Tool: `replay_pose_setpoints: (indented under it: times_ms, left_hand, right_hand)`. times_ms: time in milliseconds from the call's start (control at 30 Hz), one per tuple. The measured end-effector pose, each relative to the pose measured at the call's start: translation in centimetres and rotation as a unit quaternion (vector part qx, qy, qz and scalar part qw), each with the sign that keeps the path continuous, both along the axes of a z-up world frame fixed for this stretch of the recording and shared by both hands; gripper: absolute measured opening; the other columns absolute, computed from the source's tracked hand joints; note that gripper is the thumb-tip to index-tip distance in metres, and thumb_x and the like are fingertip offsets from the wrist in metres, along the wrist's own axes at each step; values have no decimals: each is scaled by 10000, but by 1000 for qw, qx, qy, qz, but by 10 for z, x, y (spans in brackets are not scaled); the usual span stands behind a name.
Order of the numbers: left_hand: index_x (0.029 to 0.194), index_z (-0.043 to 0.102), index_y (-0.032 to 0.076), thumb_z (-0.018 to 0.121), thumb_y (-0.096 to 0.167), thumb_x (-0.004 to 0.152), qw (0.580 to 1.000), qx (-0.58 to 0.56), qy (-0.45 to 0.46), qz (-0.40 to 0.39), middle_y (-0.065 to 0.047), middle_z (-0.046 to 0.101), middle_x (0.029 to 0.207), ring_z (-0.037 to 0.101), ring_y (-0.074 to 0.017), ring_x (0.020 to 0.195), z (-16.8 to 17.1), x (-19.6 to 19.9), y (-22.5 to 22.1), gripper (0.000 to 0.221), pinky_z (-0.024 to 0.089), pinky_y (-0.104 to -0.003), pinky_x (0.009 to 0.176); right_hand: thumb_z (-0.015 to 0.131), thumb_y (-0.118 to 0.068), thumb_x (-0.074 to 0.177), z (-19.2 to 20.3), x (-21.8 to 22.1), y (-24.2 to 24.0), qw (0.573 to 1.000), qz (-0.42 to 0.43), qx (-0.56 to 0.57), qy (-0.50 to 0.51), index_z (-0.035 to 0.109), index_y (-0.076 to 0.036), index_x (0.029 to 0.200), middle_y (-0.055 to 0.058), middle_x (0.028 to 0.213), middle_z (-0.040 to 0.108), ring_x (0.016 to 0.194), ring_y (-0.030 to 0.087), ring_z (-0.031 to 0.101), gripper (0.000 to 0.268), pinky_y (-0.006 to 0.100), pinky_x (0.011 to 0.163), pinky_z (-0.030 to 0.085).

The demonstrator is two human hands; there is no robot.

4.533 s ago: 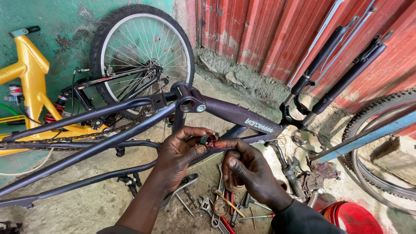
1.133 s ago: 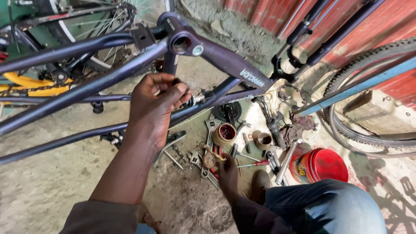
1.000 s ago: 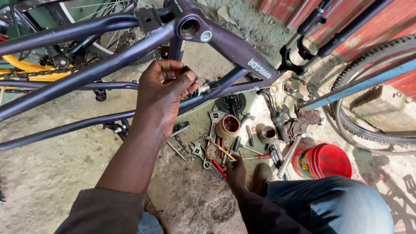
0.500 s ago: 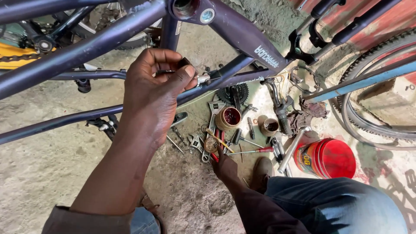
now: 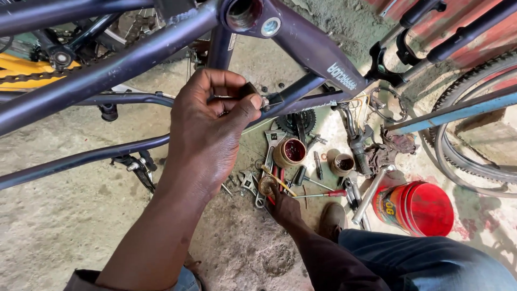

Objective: Greasing and installing ball bearings into the bottom bracket of a bicycle frame using a small tool.

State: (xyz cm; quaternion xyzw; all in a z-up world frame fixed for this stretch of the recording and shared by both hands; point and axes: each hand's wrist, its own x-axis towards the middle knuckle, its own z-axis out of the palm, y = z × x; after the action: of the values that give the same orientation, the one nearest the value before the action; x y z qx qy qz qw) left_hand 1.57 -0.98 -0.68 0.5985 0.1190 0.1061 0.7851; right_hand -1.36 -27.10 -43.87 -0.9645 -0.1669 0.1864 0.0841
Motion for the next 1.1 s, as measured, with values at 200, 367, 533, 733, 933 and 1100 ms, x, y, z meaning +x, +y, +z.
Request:
replay_pose_setpoints:
  times_ms: [200,367,533,733,933,1100]
  left_hand:
    - [1108,590,19,730,-29,823,1000,3,26,12,-130,675,1030,700,-185,892,4,-3,-1,322,684,-306,819]
    - [1103,592,19,742,-19,817,1000,-1,10,9,-140,665,1044,705,-194,897,0,-1,2,325,698,-317,827]
    - [1106,599,32,737,6,833,998,47,34,9,-121,675,1040,726,-183,888,6,-3,1,307,707,-299,820]
    - [1099,604,30,742,1,817,999,30,15,10,-130,669,989,705,-186,838,5,-2,4,316,686,-300,771]
    - [1094,599,22,745,-1,786,1000,8,-6,24,-135,663,983,694,-189,831,4,1,8,342,679,-310,764]
    - [1194,587,58,714,-10,825,995,-29,91,-6,-158,697,1095,782,-294,989,20,0,9,396,643,-414,937]
  right_hand:
    - [549,-550,1010,0,-5,-1,999,2,-45,29,360,-268,1585,46,699,671,505,199,567,669,349,471,426]
    - [516,-580,1019,-5,-5,-1,999,16,-38,6,401,-244,1581,29,623,600,456,179,477,665,335,431,388]
    - [431,-342,1014,11,-10,0,988,-105,83,73,496,-256,1530,138,867,721,633,279,651,527,410,580,522]
    - [594,-55,1007,-17,-8,0,649,-537,495,212,630,-7,1215,137,951,669,725,183,592,216,301,567,453]
    - [561,-69,1049,19,-8,8,415,-581,627,312,605,34,1181,145,956,686,791,197,669,173,212,553,468]
    - [621,-81,1014,103,21,22,318,-460,747,359,626,38,1177,122,1029,680,863,153,646,202,235,649,484]
